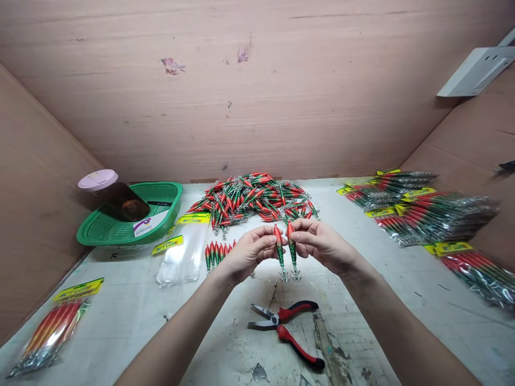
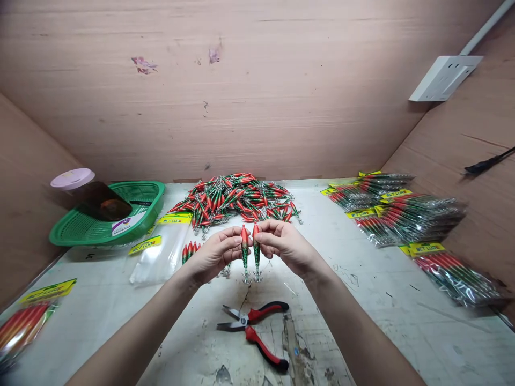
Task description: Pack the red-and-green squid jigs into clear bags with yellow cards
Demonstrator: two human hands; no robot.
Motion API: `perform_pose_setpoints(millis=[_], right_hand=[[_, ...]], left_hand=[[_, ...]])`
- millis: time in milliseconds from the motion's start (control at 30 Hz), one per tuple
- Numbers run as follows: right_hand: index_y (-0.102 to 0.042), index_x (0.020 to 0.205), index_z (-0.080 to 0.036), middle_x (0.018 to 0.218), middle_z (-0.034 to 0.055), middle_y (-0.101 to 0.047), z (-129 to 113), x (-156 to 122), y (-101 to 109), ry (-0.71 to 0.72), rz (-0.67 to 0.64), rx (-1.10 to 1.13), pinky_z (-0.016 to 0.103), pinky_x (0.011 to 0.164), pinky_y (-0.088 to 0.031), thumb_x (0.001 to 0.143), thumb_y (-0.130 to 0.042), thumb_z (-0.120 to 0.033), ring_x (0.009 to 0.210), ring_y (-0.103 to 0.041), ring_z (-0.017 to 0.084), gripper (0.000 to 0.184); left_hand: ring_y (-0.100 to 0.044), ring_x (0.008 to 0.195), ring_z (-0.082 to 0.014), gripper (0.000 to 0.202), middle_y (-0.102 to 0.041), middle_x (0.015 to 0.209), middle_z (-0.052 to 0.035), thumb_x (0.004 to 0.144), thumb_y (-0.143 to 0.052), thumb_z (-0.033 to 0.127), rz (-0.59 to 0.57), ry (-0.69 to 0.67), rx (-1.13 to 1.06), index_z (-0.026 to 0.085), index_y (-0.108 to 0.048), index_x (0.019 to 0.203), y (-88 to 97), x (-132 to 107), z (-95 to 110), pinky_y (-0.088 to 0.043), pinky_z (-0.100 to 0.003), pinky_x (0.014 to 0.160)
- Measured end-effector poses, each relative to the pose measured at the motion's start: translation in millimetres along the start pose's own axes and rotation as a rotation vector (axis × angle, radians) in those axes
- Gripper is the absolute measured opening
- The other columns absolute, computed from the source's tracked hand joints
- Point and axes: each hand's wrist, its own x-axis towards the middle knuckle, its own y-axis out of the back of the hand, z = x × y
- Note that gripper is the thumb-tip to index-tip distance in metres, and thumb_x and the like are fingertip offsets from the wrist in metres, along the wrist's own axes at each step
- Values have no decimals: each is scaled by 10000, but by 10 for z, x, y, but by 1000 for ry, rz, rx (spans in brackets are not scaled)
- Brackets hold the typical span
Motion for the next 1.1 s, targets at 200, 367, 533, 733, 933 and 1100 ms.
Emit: perform_pose_setpoints(millis=[200, 367, 533, 733, 933, 1100], right_hand=[[-598, 714, -158, 615, -50, -542, 27, -14, -34, -29, -8, 23, 197, 461, -316, 626, -818, -360, 464, -411, 35, 312], [-599, 702, -156, 582, -54, -528, 22, -16, -76, -62, -7, 19, 204, 447, -301, 605, -828, -371, 451, -397, 40, 329], [-605, 707, -153, 572, -54, -533, 58, -13, -88, -75, -4, 24, 204, 452, -311, 597, -828, -375, 450, -416, 43, 332], [-620, 712, -144, 573, -44, -546, 107, -7, -68, -109, -11, 27, 210, 469, -355, 605, -815, -382, 455, -440, 48, 325], [-617, 706, -140, 607, -33, -557, 129, 0, -95, -134, -20, 22, 213, 478, -382, 607, -804, -370, 479, -461, 52, 313], [-588, 710, -154, 605, -44, -552, 181, 29, -85, -144, 19, -22, 205, 475, -392, 586, -799, -422, 474, -452, 46, 363]], left_hand=[[-605, 708, -112, 337, -671, 820, -34, 627, -817, 329, -12, 24, -40, 143, -653, 855, 10, -25, -16, -489, -251, 706], [-596, 713, -104, 359, -651, 820, -23, 607, -832, 339, -2, 47, -33, 145, -638, 839, 10, -37, -21, -480, -239, 710], [-586, 743, -99, 380, -637, 846, -10, 621, -828, 326, 10, 56, -7, 166, -641, 911, 25, -37, -34, -451, -216, 671], [-569, 735, -96, 366, -611, 872, -9, 634, -818, 335, 12, 36, 32, 167, -641, 907, 53, -25, -68, -445, -219, 650], [-585, 751, -104, 361, -582, 844, 4, 644, -804, 355, 7, 19, 80, 179, -588, 873, 32, -43, -74, -457, -215, 654], [-585, 736, -114, 416, -572, 841, -2, 644, -760, 455, 58, 5, 228, 185, -564, 892, 65, -59, -76, -464, -233, 651]])
